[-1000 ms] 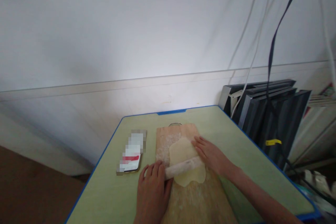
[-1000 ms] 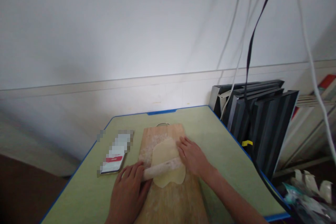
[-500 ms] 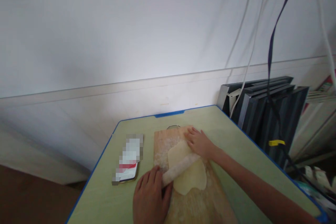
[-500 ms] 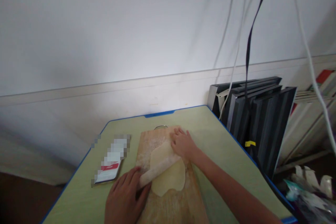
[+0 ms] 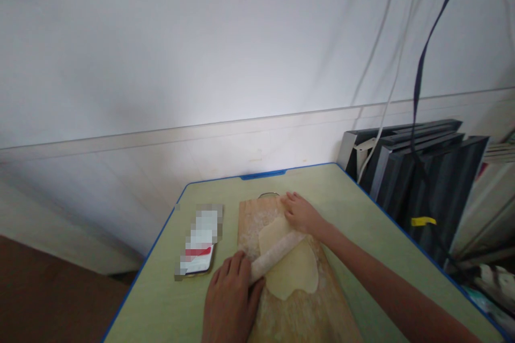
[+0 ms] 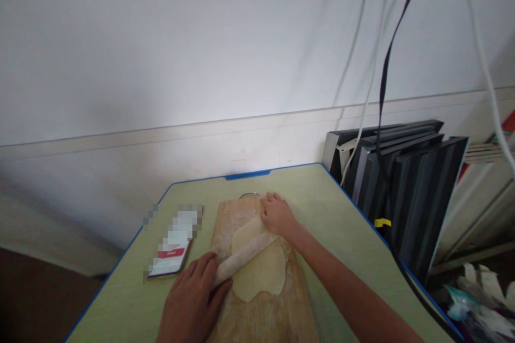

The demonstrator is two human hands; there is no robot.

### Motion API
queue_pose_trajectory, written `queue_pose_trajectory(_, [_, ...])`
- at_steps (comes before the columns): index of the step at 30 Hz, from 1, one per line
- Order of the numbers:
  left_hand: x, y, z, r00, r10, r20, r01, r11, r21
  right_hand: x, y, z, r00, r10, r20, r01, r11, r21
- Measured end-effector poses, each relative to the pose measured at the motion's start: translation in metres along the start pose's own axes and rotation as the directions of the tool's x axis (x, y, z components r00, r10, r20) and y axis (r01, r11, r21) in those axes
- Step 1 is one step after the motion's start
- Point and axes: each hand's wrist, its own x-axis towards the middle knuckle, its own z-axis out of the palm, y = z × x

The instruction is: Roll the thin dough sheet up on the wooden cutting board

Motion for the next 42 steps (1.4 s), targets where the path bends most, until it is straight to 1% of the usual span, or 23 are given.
queue_pose_trajectory(2, [-0.002,0.002,0.001,1.000,-0.008,0.007,0.008,1.000,0.022,-0.009,-0.001,-0.003,0.999,-0.036,-0.006,0.036,0.999,0.001])
queue_pose_trajectory(5, [-0.007,0.003,0.009,1.000,0.003,0.008,-0.004,0.998,0.064,-0.031,-0.006,-0.006,0.996,-0.091,-0.023,0.091,0.996,0.021])
queue_pose_trajectory(8, [-0.010,0.003,0.021,0.999,0.028,-0.019,-0.026,0.992,0.122,-0.057,-0.011,-0.006,0.989,-0.088,-0.116,0.097,0.993,0.074])
queue_pose_trajectory(11, [-0.009,0.000,0.029,0.998,0.037,-0.060,-0.028,0.988,0.150,-0.074,-0.016,-0.003,0.980,-0.039,-0.197,0.058,0.994,0.090])
queue_pose_trajectory(14, [-0.003,-0.005,0.029,0.996,0.075,-0.042,-0.069,0.990,0.119,-0.069,-0.017,-0.004,0.983,-0.029,-0.181,0.045,0.995,0.088])
queue_pose_trajectory(17, [0.002,-0.010,0.027,0.993,0.115,0.001,-0.115,0.989,0.092,-0.047,-0.013,-0.007,0.992,-0.046,-0.113,0.058,0.992,0.108])
queue_pose_trajectory(19, [0.003,-0.011,0.026,0.991,0.130,0.027,-0.132,0.987,0.091,-0.028,-0.010,-0.008,0.997,-0.040,-0.061,0.046,0.994,0.097])
queue_pose_trajectory(24, [0.003,-0.010,0.025,0.988,0.137,0.071,-0.145,0.983,0.109,0.009,-0.009,-0.003,0.999,0.040,0.011,-0.040,0.998,0.052])
queue_pose_trajectory(28, [0.004,-0.006,0.020,0.988,0.111,0.111,-0.122,0.988,0.097,0.018,-0.009,0.002,0.996,0.083,0.023,-0.085,0.995,0.052])
queue_pose_trajectory(32, [0.005,-0.002,0.015,0.989,0.080,0.125,-0.089,0.994,0.064,0.014,-0.009,0.000,0.997,0.077,0.018,-0.078,0.996,0.051])
queue_pose_trajectory(35, [0.005,0.000,0.014,0.991,0.079,0.111,-0.085,0.995,0.056,0.004,-0.010,-0.006,0.999,0.039,0.003,-0.039,0.997,0.059])
queue_pose_trajectory(39, [0.006,-0.001,0.015,0.993,0.103,0.060,-0.107,0.991,0.075,-0.024,-0.013,-0.014,0.999,-0.024,-0.026,0.027,0.996,0.083])
queue_pose_trajectory(42, [0.008,-0.003,0.016,0.991,0.137,-0.005,-0.136,0.985,0.103,-0.052,-0.018,-0.013,0.993,-0.045,-0.108,0.055,0.994,0.089])
